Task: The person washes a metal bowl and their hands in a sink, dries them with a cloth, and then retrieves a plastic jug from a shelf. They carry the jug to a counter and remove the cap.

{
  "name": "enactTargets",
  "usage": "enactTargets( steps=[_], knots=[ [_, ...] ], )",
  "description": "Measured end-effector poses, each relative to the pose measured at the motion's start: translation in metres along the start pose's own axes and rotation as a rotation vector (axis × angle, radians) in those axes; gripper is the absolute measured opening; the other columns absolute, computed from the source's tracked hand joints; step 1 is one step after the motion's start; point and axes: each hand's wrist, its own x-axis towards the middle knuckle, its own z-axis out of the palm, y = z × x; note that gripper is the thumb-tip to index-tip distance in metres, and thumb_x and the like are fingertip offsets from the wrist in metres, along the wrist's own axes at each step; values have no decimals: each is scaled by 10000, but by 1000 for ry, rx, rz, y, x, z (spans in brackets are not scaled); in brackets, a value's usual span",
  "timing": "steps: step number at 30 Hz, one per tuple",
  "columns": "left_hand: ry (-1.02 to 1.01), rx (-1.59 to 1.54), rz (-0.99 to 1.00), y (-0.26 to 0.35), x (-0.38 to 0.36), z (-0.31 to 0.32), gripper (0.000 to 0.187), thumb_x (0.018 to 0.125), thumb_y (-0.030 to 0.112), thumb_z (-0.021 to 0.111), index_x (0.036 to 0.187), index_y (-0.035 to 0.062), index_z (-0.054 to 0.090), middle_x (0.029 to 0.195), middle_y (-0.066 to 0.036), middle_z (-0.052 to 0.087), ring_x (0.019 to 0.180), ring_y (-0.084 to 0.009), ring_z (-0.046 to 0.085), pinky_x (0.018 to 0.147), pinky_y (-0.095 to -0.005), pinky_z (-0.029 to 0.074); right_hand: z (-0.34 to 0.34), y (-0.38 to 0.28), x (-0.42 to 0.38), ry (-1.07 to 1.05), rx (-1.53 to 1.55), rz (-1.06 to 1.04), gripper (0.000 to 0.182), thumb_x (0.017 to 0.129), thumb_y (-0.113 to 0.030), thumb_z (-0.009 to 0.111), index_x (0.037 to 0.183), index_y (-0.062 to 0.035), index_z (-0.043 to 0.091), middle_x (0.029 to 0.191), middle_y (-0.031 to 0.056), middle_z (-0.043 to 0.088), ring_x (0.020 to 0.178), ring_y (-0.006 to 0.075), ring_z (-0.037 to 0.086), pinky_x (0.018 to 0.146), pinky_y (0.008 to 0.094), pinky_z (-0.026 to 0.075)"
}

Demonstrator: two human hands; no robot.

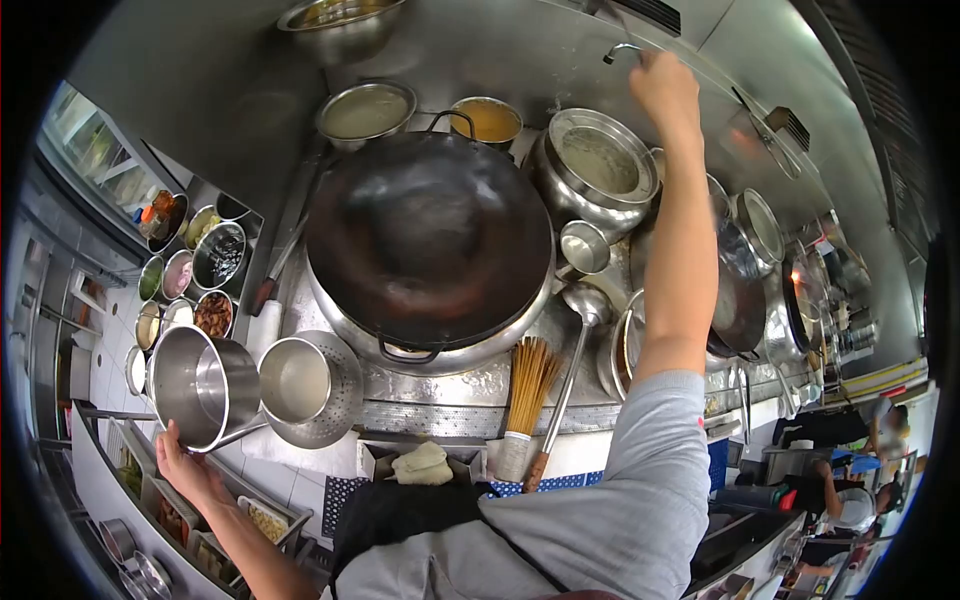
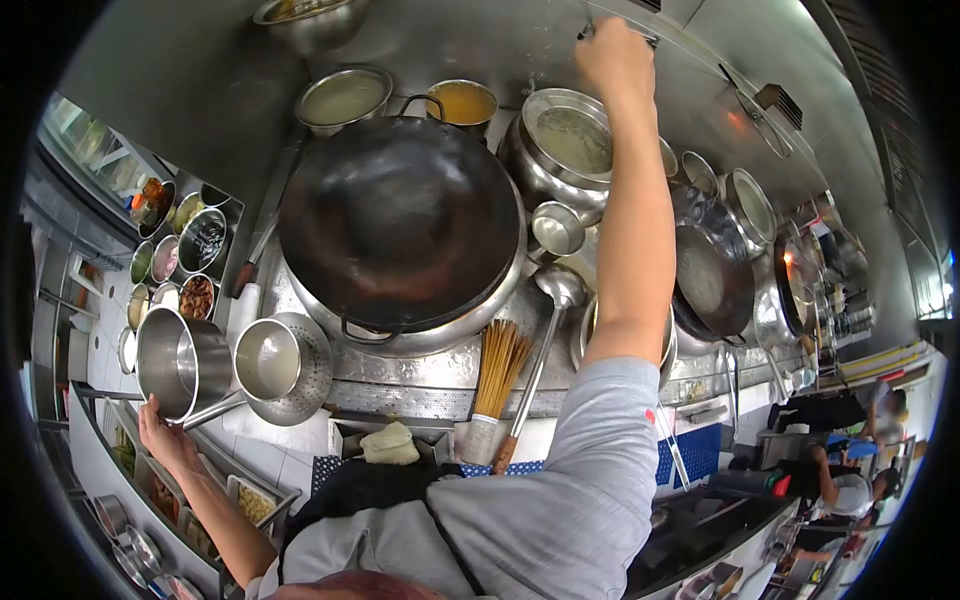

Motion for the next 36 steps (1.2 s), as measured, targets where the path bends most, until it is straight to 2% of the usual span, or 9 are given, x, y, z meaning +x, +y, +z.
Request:
enactTargets(
  steps=[7,10,12,15,24,27,29,33,36],
  knots=[
    [22,-21,19,3,-8,-22,230,904,134,629,725,108,487,752,28,567,666,-56,558,558,-208,453,39,-42,54,421,202,-83,357,861,-244,545,1161,-98,672,1020,232,678,978,414,643,892,475,495],
    [56,-7,-6,5,-14,-26,207,906,138,631,749,99,502,763,21,577,676,-66,572,556,-214,462,96,-51,40,182,69,77,221,877,-194,542,987,-46,664,976,243,681,950,439,649,842,484,523],
    [73,-18,0,4,-17,-24,204,908,141,630,753,100,503,764,20,577,681,-67,575,554,-213,462,123,-40,38,-104,-114,-60,341,843,-188,639,1132,-13,596,989,259,678,934,395,674,809,456,559],
    [63,-28,11,4,-13,-21,215,910,141,629,743,107,498,762,20,573,677,-64,567,549,-213,462,140,-43,25,-18,-43,57,351,826,-152,658,1129,9,587,1015,250,677,947,388,675,809,450,561],
    [-36,-8,-13,-1,7,2,258,877,119,658,695,132,475,698,44,538,594,-45,516,506,-188,409,118,-34,26,-132,-151,-21,249,875,-177,543,1030,-34,675,1027,232,682,982,378,667,838,452,544],
    [-134,-91,-26,-9,24,4,251,866,114,668,699,137,482,698,48,544,585,-33,504,489,-182,382,82,-35,20,6,31,75,293,869,-182,529,1078,-39,677,1030,255,672,1007,392,654,870,457,525],
    [-187,-101,-36,-14,39,3,269,854,118,683,689,152,474,686,62,530,545,-1,457,421,-165,299,40,-38,-19,153,346,82,391,868,-104,519,1245,-30,590,1076,245,667,893,332,693,724,411,563],
    [-343,-170,-37,-24,81,6,288,832,116,710,687,173,468,669,85,521,501,27,424,369,-146,238,-82,-65,-168,-49,1341,132,658,848,75,513,1463,-54,318,1192,208,614,657,148,638,441,228,463],
    [-416,-240,-79,-8,95,22,272,832,80,699,687,153,481,700,64,569,520,5,489,383,-153,287,-166,-71,-274,-45,1556,66,576,861,28,528,1418,22,383,1264,259,561,786,178,653,501,214,479]
  ],
)
